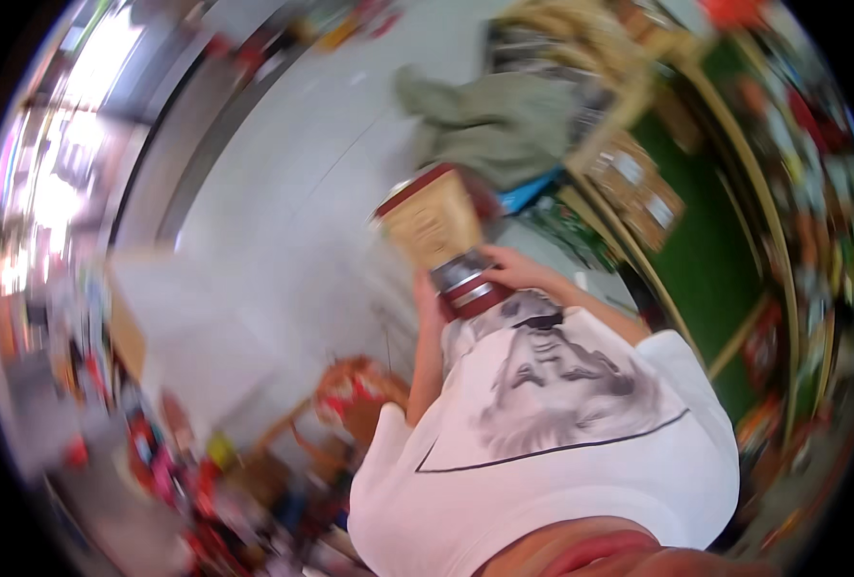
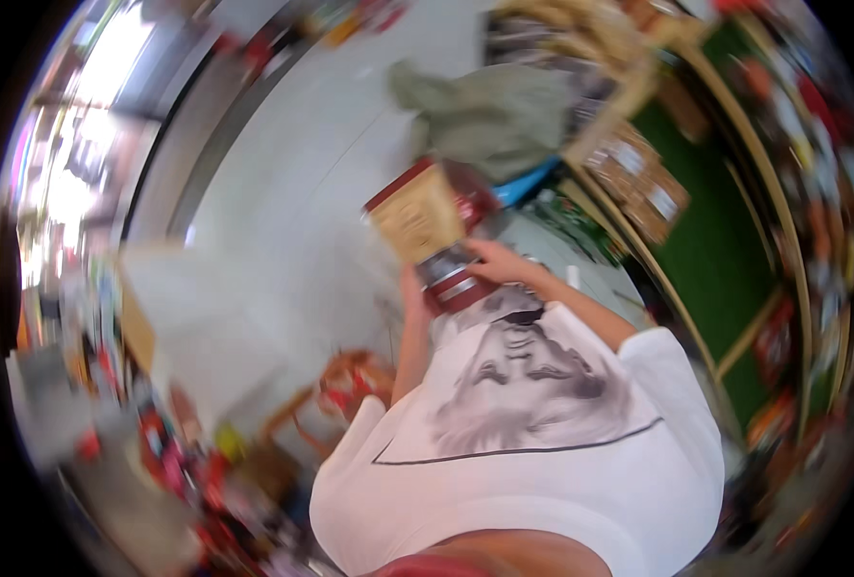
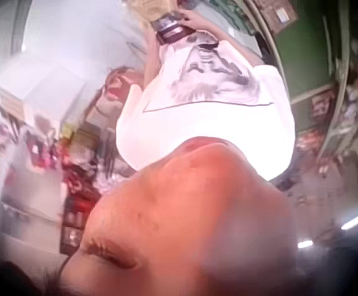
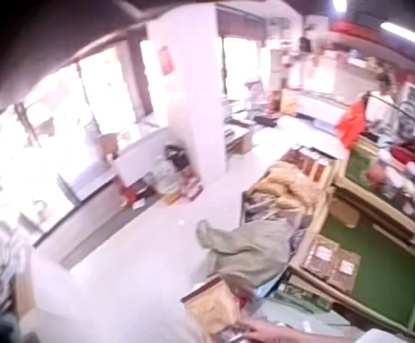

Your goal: The person picks up bags of goods from one shelf area, carries them, and places them onto a green-matted display shelf.

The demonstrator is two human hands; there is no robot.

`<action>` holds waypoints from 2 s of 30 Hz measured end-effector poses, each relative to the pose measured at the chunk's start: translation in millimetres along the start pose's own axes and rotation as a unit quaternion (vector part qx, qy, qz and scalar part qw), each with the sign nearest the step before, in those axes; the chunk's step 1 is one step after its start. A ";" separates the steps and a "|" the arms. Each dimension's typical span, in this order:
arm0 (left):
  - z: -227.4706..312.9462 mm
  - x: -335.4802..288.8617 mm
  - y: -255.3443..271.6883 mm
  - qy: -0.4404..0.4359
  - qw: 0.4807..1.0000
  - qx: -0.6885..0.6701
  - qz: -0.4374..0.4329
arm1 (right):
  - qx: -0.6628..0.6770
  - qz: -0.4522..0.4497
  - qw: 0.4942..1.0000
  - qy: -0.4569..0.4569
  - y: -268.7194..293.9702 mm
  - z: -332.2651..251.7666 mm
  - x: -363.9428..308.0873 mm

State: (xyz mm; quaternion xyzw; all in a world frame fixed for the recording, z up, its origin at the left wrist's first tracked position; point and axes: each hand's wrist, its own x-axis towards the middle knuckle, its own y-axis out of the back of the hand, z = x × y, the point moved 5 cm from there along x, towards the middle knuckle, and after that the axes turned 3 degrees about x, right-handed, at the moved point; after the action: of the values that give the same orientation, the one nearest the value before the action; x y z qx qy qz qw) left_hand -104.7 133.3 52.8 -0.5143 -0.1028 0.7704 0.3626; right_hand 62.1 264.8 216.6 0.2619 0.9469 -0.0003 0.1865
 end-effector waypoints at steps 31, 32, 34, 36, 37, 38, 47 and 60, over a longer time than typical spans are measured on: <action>16.9 229.0 67.3 -0.260 0.846 0.413 0.217 | 0.013 0.073 0.968 -0.240 25.6 282.9 319.8; 14.2 231.8 70.5 -0.255 0.848 0.414 0.210 | 0.014 0.080 0.966 -0.245 27.8 288.6 315.1; 16.1 229.8 76.2 -0.267 0.844 0.419 0.200 | -0.012 0.053 0.952 -0.302 24.3 272.5 323.5; 20.1 224.0 79.9 -0.254 0.842 0.424 0.214 | -0.095 0.060 0.965 -0.236 18.9 251.2 329.4; 20.7 225.1 77.0 -0.243 0.841 0.433 0.213 | -0.092 0.089 0.975 -0.181 22.3 259.0 328.2; 21.0 226.5 72.2 -0.243 0.843 0.434 0.207 | -0.089 0.115 0.981 -0.125 27.9 266.3 327.4; 9.7 234.8 77.9 -0.225 0.898 0.337 0.169 | -0.300 -0.004 0.938 -0.173 45.2 286.1 341.4; 14.3 232.4 71.7 -0.253 0.846 0.421 0.208 | -0.004 -0.121 0.982 -0.142 49.7 313.8 381.7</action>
State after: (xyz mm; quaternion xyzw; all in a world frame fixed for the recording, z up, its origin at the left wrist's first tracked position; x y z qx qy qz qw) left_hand -197.9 239.4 -145.7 -0.1095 0.2521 0.9004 0.3372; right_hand -105.3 466.1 -205.4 0.1420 0.9355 -0.0565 0.3187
